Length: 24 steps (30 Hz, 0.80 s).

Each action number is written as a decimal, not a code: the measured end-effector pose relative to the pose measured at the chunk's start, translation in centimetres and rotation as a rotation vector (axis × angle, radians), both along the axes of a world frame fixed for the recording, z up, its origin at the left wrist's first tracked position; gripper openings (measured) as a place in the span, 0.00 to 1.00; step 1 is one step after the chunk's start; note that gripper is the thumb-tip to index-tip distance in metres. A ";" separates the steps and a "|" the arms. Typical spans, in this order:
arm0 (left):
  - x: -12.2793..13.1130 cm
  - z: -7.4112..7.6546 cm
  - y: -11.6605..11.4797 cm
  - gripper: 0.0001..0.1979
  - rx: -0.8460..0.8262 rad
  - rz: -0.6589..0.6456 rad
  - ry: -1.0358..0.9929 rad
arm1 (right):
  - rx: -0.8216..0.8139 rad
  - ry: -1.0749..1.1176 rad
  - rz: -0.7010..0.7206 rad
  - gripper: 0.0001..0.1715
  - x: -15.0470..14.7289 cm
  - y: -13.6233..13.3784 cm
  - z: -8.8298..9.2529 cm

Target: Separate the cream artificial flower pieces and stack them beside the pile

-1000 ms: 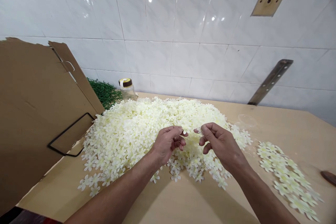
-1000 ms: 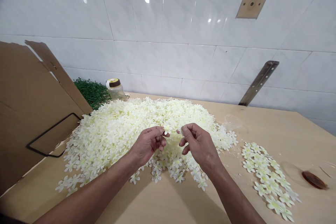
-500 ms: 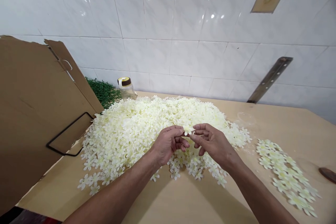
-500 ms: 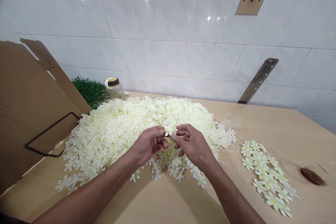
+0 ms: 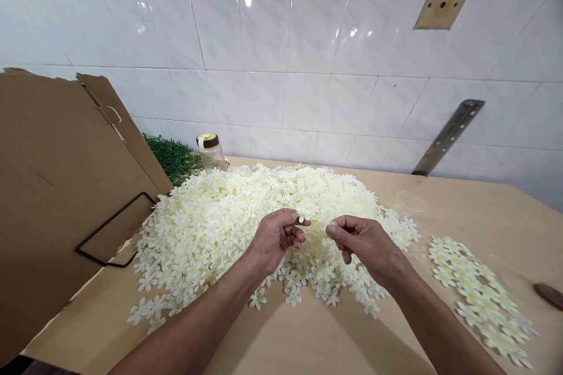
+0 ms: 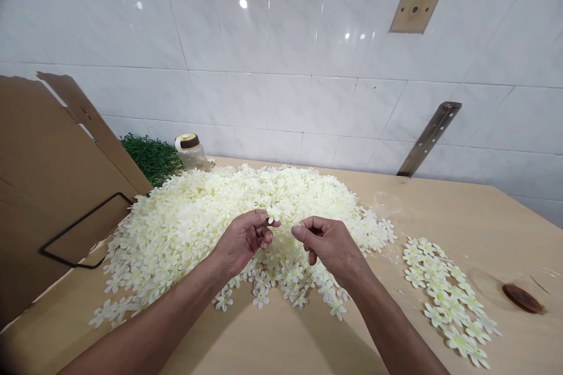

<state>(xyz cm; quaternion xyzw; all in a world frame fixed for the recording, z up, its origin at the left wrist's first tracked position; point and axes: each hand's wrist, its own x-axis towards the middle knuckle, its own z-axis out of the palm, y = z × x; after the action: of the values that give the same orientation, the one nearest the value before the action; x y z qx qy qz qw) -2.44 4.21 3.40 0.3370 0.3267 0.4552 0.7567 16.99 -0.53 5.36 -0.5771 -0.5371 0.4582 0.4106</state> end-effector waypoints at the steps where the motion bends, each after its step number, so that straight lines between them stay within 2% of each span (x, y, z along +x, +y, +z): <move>1: 0.0 -0.1 0.0 0.06 0.000 -0.006 0.001 | 0.004 0.017 0.018 0.24 0.1 0.0 -0.1; 5: 0.1 -0.1 -0.2 0.07 0.000 -0.018 -0.004 | 0.022 0.101 0.060 0.29 0.2 0.1 -0.7; 9: 0.1 0.0 -0.2 0.07 -0.002 -0.025 -0.008 | 0.010 0.113 0.051 0.29 0.0 0.3 -0.9; 17: 0.2 -0.3 -0.3 0.08 0.012 -0.044 -0.002 | 0.042 -0.090 -0.036 0.30 0.2 0.3 -1.1; 24: 0.7 -0.3 -0.9 0.07 0.029 -0.102 0.027 | 0.024 -0.009 -0.072 0.23 -0.2 0.5 -1.5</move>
<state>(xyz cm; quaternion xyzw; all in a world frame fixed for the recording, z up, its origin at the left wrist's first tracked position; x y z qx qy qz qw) -1.74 3.27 3.05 0.3700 0.3127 0.4162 0.7695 16.84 -0.04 3.89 -0.5933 -0.5233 0.4337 0.4314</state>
